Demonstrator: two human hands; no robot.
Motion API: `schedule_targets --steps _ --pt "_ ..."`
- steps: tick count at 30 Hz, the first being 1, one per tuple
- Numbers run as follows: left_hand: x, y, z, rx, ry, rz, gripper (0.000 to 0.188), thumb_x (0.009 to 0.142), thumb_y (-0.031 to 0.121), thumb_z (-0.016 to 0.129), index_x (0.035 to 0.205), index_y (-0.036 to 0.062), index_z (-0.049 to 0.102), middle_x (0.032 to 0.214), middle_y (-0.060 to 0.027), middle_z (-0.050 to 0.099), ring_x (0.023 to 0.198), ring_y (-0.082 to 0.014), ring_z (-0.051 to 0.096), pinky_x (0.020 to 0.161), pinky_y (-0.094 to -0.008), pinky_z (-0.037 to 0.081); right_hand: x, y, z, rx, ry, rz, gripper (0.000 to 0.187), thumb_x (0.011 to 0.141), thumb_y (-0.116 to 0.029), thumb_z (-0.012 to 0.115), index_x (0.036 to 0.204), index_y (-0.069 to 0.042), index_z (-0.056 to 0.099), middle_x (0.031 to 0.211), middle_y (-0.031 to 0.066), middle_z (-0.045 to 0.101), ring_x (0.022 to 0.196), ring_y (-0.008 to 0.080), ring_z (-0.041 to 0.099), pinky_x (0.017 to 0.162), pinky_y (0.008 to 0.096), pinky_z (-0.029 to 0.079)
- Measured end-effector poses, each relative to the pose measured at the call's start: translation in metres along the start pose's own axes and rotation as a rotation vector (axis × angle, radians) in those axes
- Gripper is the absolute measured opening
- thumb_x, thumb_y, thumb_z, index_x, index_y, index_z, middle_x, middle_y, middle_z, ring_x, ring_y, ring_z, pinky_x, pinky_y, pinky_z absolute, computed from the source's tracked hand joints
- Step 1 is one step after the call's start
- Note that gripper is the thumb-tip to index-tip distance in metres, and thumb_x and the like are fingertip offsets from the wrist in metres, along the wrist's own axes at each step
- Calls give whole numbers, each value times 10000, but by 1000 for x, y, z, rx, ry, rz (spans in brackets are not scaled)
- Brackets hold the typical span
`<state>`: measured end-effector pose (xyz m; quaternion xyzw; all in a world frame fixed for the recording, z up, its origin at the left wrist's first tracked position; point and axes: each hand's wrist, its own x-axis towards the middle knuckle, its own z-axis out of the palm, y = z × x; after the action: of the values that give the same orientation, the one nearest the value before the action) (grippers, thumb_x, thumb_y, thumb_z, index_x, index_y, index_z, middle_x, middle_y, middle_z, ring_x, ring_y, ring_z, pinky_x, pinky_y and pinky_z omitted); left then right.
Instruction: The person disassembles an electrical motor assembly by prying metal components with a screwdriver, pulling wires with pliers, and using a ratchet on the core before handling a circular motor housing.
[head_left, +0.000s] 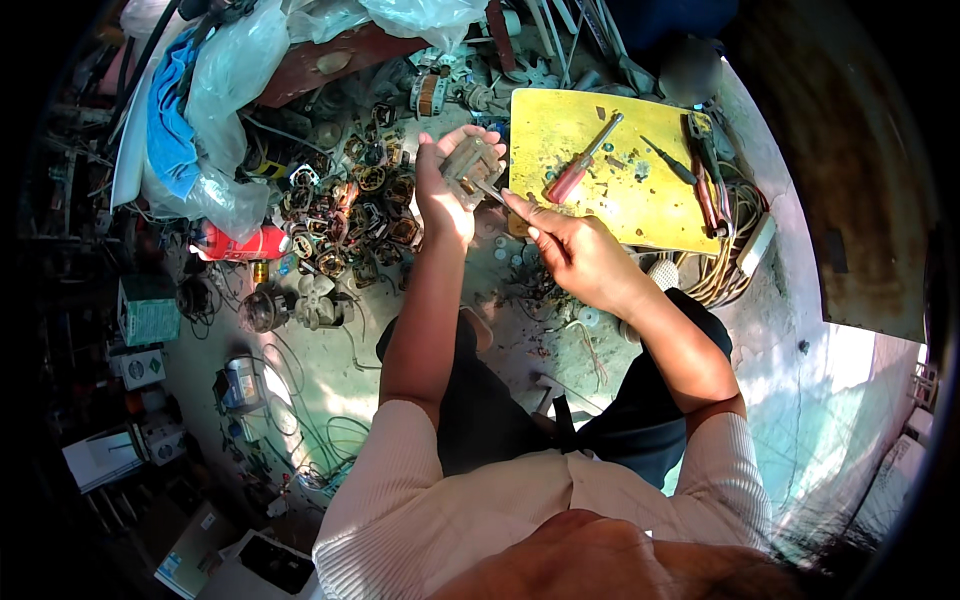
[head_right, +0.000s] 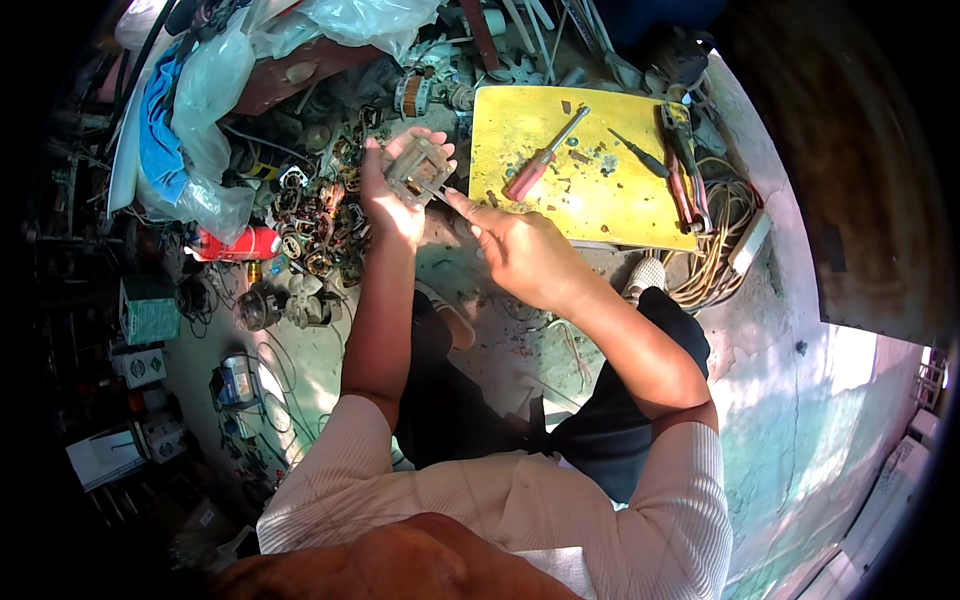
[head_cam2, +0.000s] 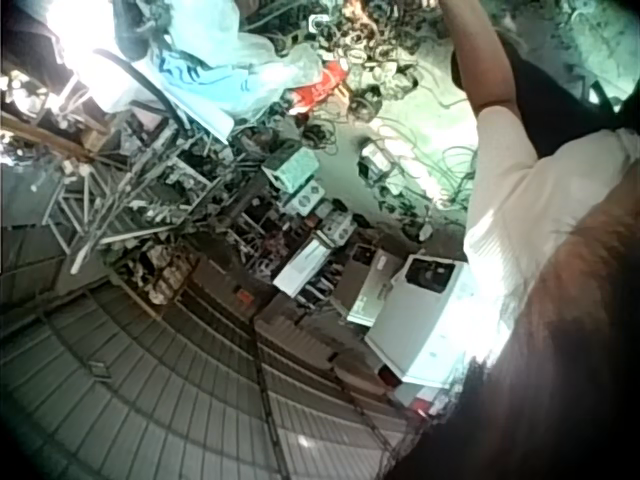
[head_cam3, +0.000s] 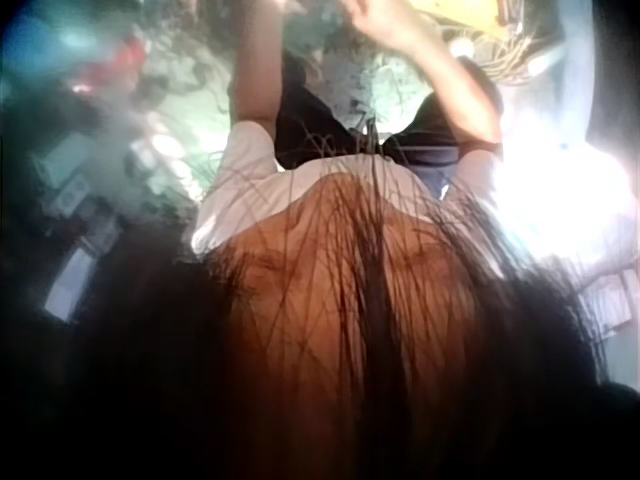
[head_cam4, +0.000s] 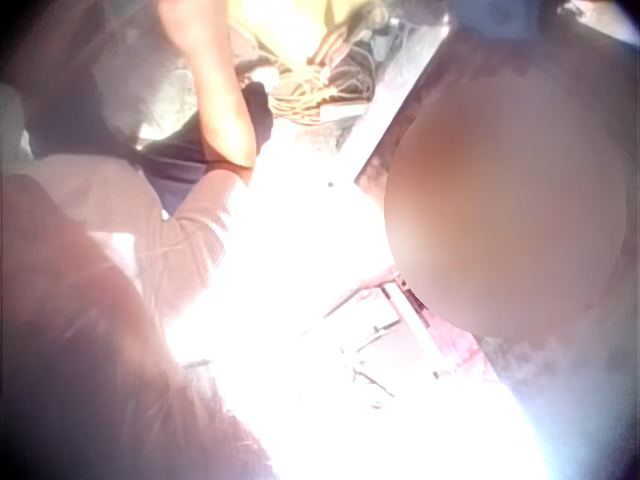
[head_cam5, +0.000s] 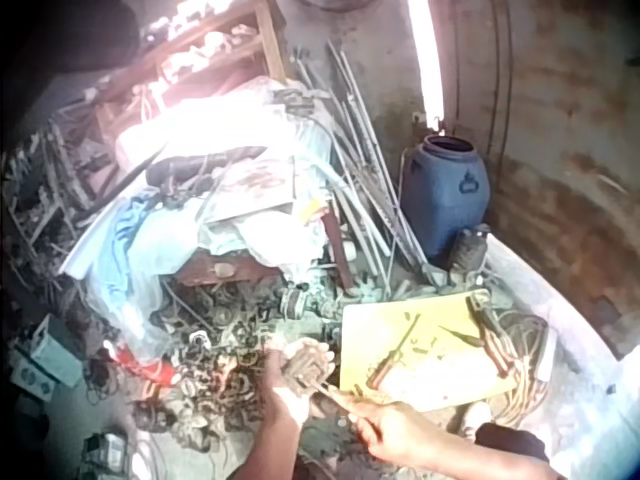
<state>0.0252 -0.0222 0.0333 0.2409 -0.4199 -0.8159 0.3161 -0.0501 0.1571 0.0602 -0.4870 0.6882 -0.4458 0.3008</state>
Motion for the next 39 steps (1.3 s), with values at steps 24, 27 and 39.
schedule_targets --steps 24,27,39 --pt "2 -17 3 -103 58 20 623 986 501 276 1183 -29 538 1166 -202 607 1048 -332 600 905 -470 488 8 8 12 310 24 147 451 937 -85 505 1386 -128 486 883 166 672 784 324 654 742 338 501" --pt "10 -5 -4 -178 72 1 623 985 482 245 1189 -30 536 1187 -208 592 1064 -372 586 907 -524 481 7 -1 3 114 11 104 452 964 -95 497 1407 -181 472 749 101 562 658 190 533 681 280 478" --pt "1 7 -3 198 -39 162 678 991 532 232 1125 -29 588 1051 -170 659 981 -272 640 879 -387 505 2 0 -1 -211 67 -73 542 863 -44 542 1361 -255 523 877 191 653 758 364 632 707 430 520"
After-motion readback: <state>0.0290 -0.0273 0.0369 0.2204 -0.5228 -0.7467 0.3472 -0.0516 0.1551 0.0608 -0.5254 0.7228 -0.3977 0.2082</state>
